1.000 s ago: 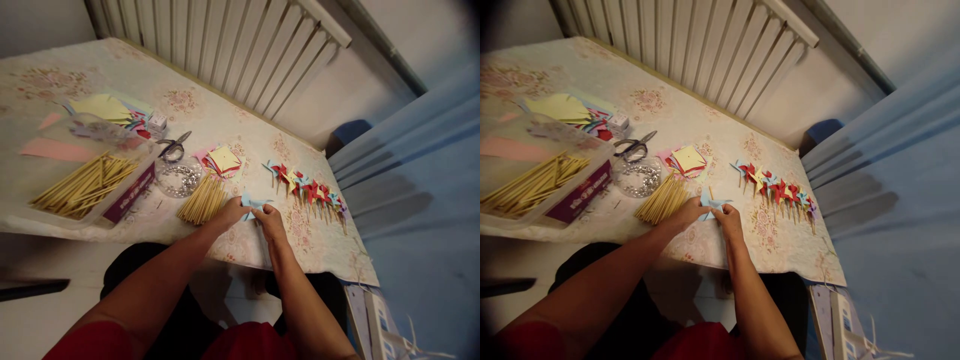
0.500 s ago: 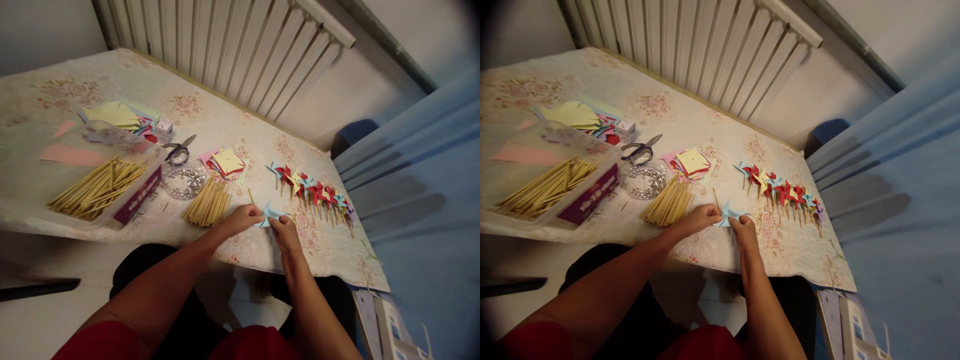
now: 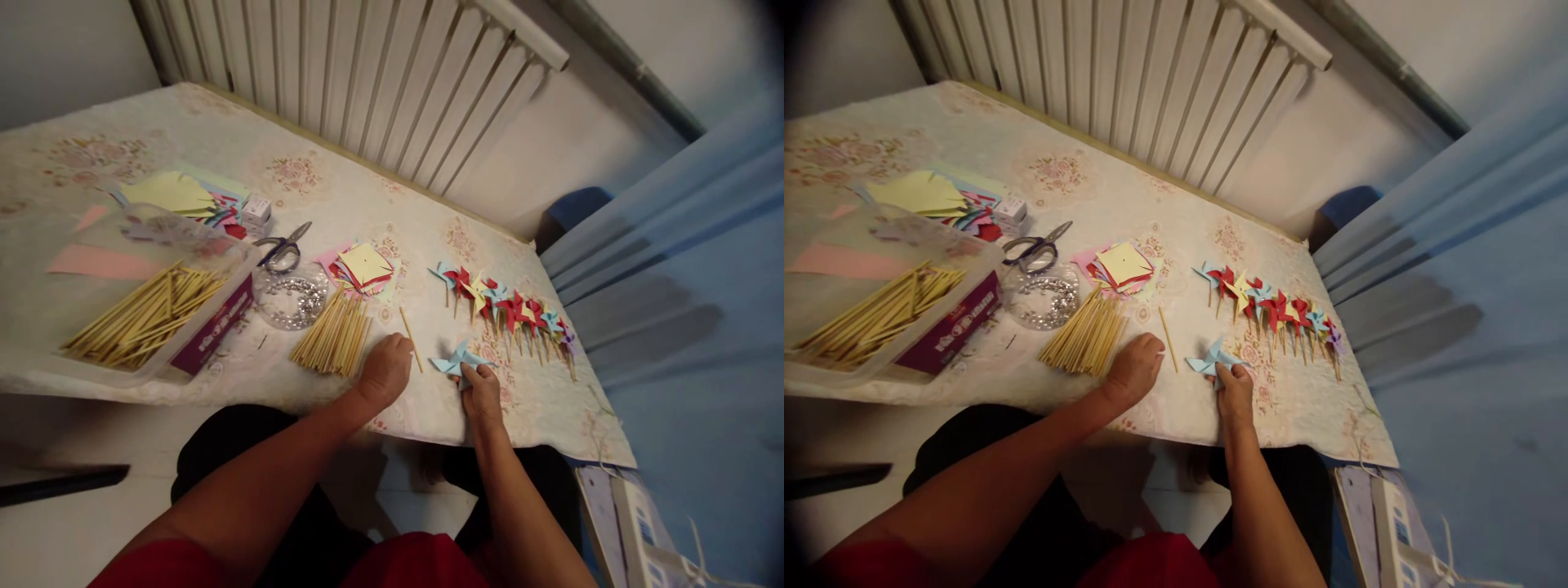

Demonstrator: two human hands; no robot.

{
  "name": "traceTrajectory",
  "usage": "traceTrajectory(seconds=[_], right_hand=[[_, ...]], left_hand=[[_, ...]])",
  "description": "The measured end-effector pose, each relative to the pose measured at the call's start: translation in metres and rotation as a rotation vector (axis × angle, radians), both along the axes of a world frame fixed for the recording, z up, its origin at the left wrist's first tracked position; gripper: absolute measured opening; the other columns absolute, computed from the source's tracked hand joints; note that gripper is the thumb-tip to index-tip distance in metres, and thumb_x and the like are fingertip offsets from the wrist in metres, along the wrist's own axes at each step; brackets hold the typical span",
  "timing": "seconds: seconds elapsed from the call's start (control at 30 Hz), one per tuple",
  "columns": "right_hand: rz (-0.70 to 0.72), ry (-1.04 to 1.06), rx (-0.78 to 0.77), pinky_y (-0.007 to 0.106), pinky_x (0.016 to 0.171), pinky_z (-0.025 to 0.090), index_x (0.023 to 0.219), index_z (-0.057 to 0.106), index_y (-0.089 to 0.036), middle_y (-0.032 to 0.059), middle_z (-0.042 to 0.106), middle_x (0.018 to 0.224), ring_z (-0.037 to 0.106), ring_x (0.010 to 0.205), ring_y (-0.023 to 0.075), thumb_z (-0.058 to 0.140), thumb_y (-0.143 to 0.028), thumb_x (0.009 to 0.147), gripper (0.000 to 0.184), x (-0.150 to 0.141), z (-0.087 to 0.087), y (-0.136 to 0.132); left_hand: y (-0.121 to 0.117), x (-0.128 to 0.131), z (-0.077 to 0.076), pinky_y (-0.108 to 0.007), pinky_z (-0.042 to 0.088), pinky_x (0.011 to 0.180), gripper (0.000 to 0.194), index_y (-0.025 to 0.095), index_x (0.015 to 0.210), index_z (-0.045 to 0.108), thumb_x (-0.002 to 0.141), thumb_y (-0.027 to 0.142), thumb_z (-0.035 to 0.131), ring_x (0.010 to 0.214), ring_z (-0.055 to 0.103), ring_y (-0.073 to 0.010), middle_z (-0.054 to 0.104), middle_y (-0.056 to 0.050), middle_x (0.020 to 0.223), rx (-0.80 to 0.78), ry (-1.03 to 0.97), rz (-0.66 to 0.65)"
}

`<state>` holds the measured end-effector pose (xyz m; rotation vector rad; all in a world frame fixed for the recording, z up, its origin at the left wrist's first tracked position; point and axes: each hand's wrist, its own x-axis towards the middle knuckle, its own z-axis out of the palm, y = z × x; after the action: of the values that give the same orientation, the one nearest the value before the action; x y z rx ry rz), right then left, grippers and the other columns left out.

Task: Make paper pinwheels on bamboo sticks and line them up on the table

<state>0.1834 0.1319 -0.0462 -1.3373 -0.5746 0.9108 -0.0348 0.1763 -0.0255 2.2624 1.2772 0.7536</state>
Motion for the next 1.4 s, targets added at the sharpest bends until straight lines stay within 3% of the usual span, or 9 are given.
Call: traceTrajectory(seconds=[0.13, 0.3, 0.4, 0.57, 0.77, 1.4], right_hand=[[0.017, 0.052, 0.009, 0.019, 0.048, 0.049, 0.065, 0.057, -0.017, -0.0046, 0.059, 0.062, 0.054, 0.053, 0.0074, 0.085, -0.026, 0.055, 0.031, 0.001, 0.004, -0.001], [0.045, 0.038, 0.01, 0.019, 0.048, 0.048, 0.065, 0.056, -0.018, -0.0039, 0.059, 0.064, 0.054, 0.053, 0.0075, 0.084, -0.027, 0.057, 0.03, 0.004, 0.003, -0.002], [0.061, 0.036, 0.018, 0.019, 0.047, 0.048, 0.063, 0.052, -0.019, -0.0043, 0.059, 0.065, 0.053, 0.053, 0.0077, 0.082, -0.027, 0.059, 0.031, 0.006, 0.0, -0.001], [0.069, 0.085, 0.04, 0.018, 0.048, 0.048, 0.062, 0.051, -0.019, -0.0048, 0.058, 0.065, 0.054, 0.055, 0.0073, 0.082, -0.025, 0.06, 0.032, 0.007, -0.002, -0.001], [0.035, 0.099, 0.02, 0.019, 0.048, 0.05, 0.063, 0.051, -0.019, -0.0058, 0.056, 0.062, 0.053, 0.052, 0.0072, 0.084, -0.026, 0.058, 0.034, 0.007, -0.002, 0.0], [0.032, 0.1, 0.016, 0.018, 0.048, 0.048, 0.061, 0.051, -0.019, -0.0062, 0.054, 0.059, 0.052, 0.05, 0.0066, 0.083, -0.026, 0.06, 0.033, 0.006, -0.001, 0.0]], left_hand=[[0.014, -0.002, -0.002, -0.035, 0.045, 0.087, 0.023, 0.015, 0.099, 0.061, 0.089, 0.012, 0.04, 0.096, 0.056, -0.0221, 0.062, -0.011, 0.1, 0.002, -0.003, 0.062], [0.014, 0.008, -0.015, -0.04, 0.038, 0.101, 0.041, 0.016, 0.126, 0.054, 0.09, 0.008, 0.036, 0.125, 0.045, -0.0229, 0.053, -0.013, 0.135, 0.104, 0.017, -0.162], [0.011, 0.01, -0.021, -0.043, 0.035, 0.103, 0.047, 0.02, 0.131, 0.05, 0.089, 0.005, 0.034, 0.136, 0.035, -0.024, 0.044, -0.011, 0.146, 0.13, 0.101, -0.24], [0.014, 0.009, -0.021, -0.042, 0.036, 0.101, 0.033, 0.016, 0.117, 0.058, 0.091, 0.011, 0.038, 0.13, 0.039, -0.0256, 0.052, -0.012, 0.134, 0.184, 0.199, -0.262], [0.018, 0.009, -0.013, -0.04, 0.042, 0.083, 0.02, 0.014, 0.092, 0.061, 0.089, 0.01, 0.042, 0.099, 0.049, -0.0249, 0.06, -0.012, 0.101, 0.169, 0.248, -0.257], [0.016, 0.0, 0.002, -0.035, 0.041, 0.077, 0.012, 0.016, 0.085, 0.061, 0.09, 0.019, 0.051, 0.091, 0.05, -0.0227, 0.061, -0.008, 0.089, 0.23, 0.328, -0.463]])
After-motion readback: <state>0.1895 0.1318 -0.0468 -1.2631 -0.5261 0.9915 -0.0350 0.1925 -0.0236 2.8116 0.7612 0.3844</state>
